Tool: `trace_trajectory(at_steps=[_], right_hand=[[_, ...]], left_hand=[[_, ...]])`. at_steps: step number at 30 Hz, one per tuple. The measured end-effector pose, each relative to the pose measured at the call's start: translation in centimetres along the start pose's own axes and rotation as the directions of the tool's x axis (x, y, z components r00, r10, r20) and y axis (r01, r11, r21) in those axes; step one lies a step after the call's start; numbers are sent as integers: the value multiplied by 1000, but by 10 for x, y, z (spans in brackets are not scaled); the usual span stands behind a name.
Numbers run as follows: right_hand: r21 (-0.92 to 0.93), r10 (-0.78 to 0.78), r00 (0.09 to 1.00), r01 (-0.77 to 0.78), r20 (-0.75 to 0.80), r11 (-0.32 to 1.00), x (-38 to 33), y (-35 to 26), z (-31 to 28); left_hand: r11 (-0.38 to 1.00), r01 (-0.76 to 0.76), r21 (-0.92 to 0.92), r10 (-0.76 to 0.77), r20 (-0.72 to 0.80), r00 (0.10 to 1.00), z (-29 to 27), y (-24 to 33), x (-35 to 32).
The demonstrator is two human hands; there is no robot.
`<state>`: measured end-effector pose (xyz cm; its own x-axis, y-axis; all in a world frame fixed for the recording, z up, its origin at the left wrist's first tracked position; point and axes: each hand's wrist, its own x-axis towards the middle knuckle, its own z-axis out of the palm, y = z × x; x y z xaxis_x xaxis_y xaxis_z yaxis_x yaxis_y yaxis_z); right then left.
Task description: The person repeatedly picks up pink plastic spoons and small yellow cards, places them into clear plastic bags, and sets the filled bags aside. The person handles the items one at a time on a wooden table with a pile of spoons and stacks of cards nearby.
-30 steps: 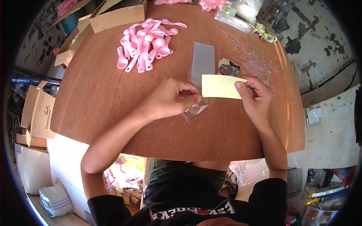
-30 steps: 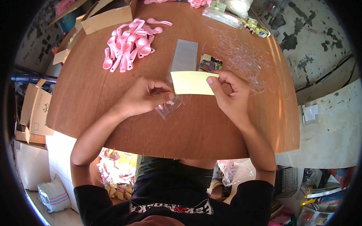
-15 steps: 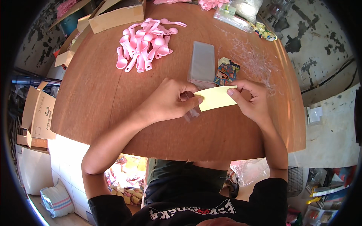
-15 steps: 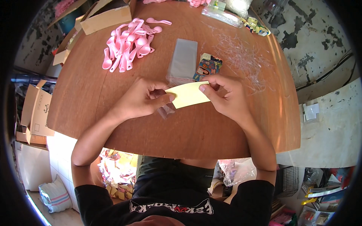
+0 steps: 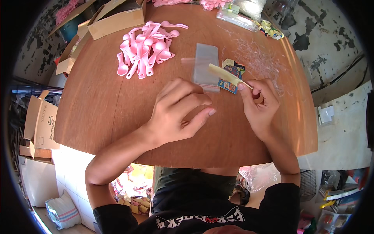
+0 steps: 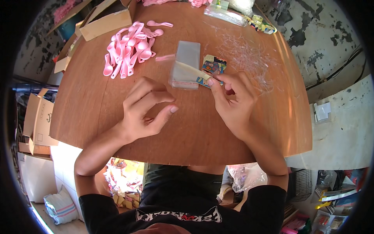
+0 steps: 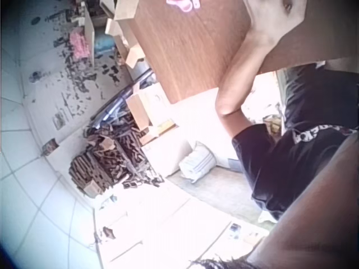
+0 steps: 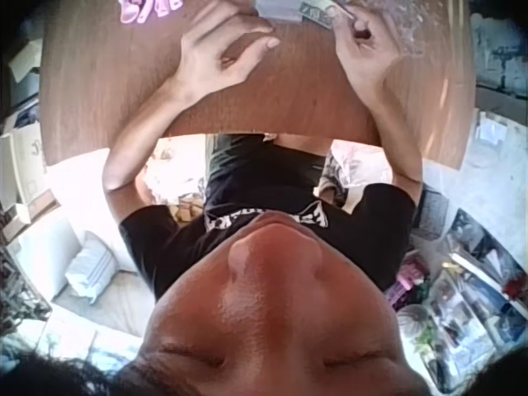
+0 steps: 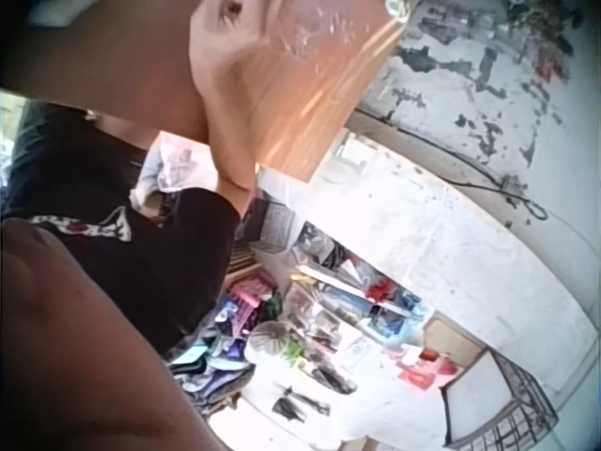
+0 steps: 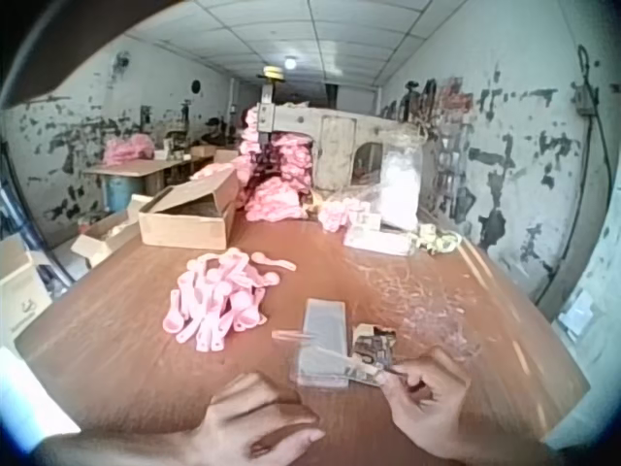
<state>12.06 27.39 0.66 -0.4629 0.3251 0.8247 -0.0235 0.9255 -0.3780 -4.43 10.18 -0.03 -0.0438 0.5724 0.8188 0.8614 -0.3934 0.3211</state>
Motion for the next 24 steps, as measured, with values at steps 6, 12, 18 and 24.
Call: trace_trajectory(at_steps=[6,12,18,24], right_hand=[[55,-39,999,38,13,998,-19,-3,12],[273,-116,959,43,257,961,-21,-18,22],[623,295,806,-586,512,519,-31,-4,22],[615,419,729,-683,541,394,-31,-8,25]], left_hand=[[253,799,-545,-502,632,590,21,-8,-10],[-242,540,-806,-679,538,499,26,-13,-10],[-161,526,-835,-668,484,565,28,-19,-11],[-83,618,-782,-640,517,568,40,-8,-18]])
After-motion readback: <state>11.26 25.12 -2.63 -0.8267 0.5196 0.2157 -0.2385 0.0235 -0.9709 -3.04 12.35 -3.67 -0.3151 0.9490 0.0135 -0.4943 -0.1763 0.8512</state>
